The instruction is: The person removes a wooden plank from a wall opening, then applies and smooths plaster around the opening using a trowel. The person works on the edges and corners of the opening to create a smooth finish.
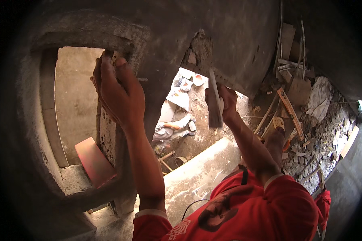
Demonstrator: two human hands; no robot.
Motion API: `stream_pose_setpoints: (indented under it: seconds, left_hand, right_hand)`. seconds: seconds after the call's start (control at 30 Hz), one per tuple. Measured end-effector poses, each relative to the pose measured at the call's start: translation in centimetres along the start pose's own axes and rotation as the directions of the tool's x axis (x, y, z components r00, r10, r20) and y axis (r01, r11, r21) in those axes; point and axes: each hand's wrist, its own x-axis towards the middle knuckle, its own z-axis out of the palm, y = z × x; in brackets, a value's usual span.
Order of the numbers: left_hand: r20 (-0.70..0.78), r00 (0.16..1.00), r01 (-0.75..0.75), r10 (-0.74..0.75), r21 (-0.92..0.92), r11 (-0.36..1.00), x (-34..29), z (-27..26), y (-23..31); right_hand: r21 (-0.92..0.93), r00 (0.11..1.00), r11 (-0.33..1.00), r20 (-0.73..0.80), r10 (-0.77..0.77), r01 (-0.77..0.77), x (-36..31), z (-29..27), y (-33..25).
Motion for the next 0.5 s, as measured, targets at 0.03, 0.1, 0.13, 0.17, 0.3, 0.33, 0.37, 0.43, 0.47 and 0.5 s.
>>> stream_pose_setpoints:
  seconds: [0.03,0.1,0.13,0.17,0.3,0.33,0.37,0.43,0.47,0.5]
  left_hand:
    - [0.004,1.000,0.002,-0.002,0.013,1.000,-0.05,-0.03,0.03]
    - [0.002,1.000,0.024,-0.024,0.002,1.000,-0.17,-0.09,0.09]
    - [-0.004,1.000,0.031,-0.031,-0.008,0.999,-0.13,-0.04,0.11]
    - [-0.011,1.000,0.009,-0.009,-0.005,1.000,-0.10,-0.04,0.09]
    - [-0.019,1.000,0.002,-0.001,0.041,0.999,-0.13,0.07,-0.03]
    - [-0.011,1.000,0.018,-0.017,0.047,0.999,-0.21,0.04,-0.07]
    - [-0.008,1.000,0.021,-0.021,0.034,0.999,-0.24,0.06,-0.10]
    - [0.010,0.999,0.034,-0.034,-0.006,0.999,-0.32,-0.04,-0.17]
    - [0.007,1.000,0.029,-0.029,0.000,1.000,-0.30,0.01,-0.18]
    - [0.000,1.000,0.024,-0.024,0.006,1.000,-0.32,-0.04,-0.19]
  right_hand:
    - [0.026,0.998,0.999,-0.057,-0.036,0.038,-0.04,0.17,-0.17]
    - [-0.009,0.978,0.978,0.002,0.210,-0.210,-0.07,0.33,-0.44]
    - [-0.022,0.982,0.982,-0.009,0.188,-0.188,-0.04,0.33,-0.51]
    - [-0.043,0.968,0.967,-0.009,0.250,-0.250,-0.03,0.41,-0.67]
    - [-0.111,0.942,0.963,0.205,0.264,-0.246,0.04,0.33,-0.81]
    - [-0.068,0.980,0.996,0.182,0.074,-0.063,0.12,0.47,-0.72]
    - [-0.019,0.983,0.994,0.150,-0.105,0.109,0.08,0.33,-0.63]
    - [0.084,0.961,0.957,0.021,0.276,-0.277,0.11,0.57,-0.34]
    - [-0.021,0.964,0.964,-0.006,0.267,-0.267,0.03,0.68,-0.18]
    - [-0.074,0.971,0.968,0.003,0.240,-0.239,-0.01,0.83,-0.06]
